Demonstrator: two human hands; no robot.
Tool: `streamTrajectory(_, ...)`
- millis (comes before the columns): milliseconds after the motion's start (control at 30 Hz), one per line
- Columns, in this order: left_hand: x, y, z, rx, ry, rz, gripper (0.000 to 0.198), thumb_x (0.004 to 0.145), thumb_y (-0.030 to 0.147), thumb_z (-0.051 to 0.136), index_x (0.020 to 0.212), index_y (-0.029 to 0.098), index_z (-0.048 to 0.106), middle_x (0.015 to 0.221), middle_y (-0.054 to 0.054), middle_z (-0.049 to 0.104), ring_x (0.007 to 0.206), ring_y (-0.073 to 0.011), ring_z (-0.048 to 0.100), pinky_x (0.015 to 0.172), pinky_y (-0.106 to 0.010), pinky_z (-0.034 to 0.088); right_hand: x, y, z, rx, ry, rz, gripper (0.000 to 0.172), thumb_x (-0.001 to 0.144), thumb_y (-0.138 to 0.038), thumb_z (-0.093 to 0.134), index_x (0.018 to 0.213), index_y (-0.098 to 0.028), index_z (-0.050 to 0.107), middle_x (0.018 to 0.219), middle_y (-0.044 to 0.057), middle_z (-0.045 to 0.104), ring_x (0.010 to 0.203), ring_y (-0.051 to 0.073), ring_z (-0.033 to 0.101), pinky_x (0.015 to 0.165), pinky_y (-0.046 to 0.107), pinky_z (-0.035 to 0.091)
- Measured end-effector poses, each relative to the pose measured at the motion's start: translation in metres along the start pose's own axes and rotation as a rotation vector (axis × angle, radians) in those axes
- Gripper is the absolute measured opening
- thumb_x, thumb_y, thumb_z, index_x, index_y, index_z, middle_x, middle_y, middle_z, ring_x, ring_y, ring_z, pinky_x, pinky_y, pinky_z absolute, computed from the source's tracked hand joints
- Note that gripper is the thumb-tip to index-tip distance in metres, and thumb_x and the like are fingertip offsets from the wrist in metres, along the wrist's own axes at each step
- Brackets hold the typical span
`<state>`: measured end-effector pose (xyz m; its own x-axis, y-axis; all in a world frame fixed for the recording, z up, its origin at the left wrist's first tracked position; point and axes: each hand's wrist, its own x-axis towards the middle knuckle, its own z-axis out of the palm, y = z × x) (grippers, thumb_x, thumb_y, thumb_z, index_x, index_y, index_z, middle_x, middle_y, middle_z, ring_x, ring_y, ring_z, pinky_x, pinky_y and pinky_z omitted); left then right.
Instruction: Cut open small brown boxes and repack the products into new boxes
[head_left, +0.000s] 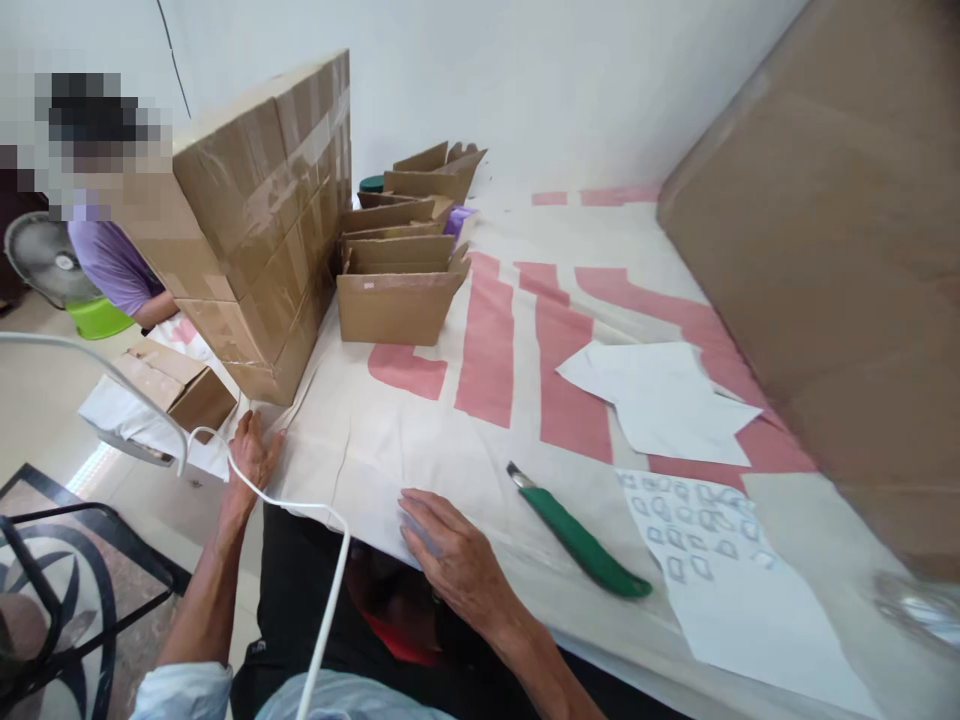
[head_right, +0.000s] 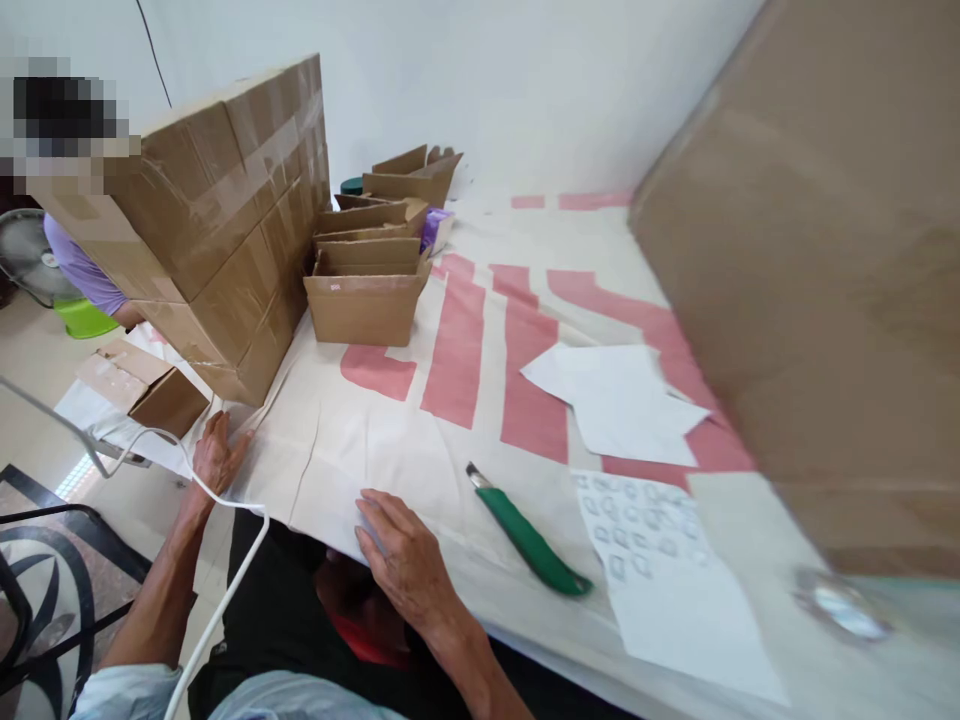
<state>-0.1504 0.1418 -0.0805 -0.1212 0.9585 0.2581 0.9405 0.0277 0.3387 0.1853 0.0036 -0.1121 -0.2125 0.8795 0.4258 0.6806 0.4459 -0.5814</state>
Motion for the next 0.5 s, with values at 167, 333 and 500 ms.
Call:
streamTrajectory(167,-0.021,-0.03,-0.021,-0.02,0.163,-0.144,0.021,0.091,0.028,0.057,0.103,0.022,0.074,0.113,-0.013,0.075,0.113,-0.0331,0.07,0.104,-0.048,0.057,0.006,-0.003,0.005,0.04,-0.038,-0.005,0.032,0.103,-0.02,0.057,0.127,-0.019,0.078,0.132,0.015,0.077,0.119,0.031,0.077,0.103,0.051,0.067)
streamTrajectory(333,-0.009,-0.086,-0.064,0.04,0.294,-0.4,0.021,0.092,0.03,0.054,0.101,0.018,0.068,0.105,-0.014,0.068,0.106,-0.0329,0.068,0.098,-0.047,0.058,0.02,-0.012,0.01,0.079,-0.092,-0.034,0.033,0.102,-0.019,0.058,0.129,-0.02,0.077,0.133,0.016,0.076,0.12,0.03,0.076,0.105,0.05,0.067)
streamTrajectory(500,0.045,-0.145,-0.109,0.074,0.321,-0.597,0.036,0.092,0.037,0.058,0.112,0.007,0.064,0.102,-0.02,0.069,0.106,-0.0407,0.068,0.089,-0.055,0.059,0.039,-0.021,0.017,0.08,-0.146,-0.086,0.035,0.101,-0.017,0.057,0.13,-0.019,0.076,0.135,0.015,0.076,0.122,0.029,0.075,0.105,0.048,0.066)
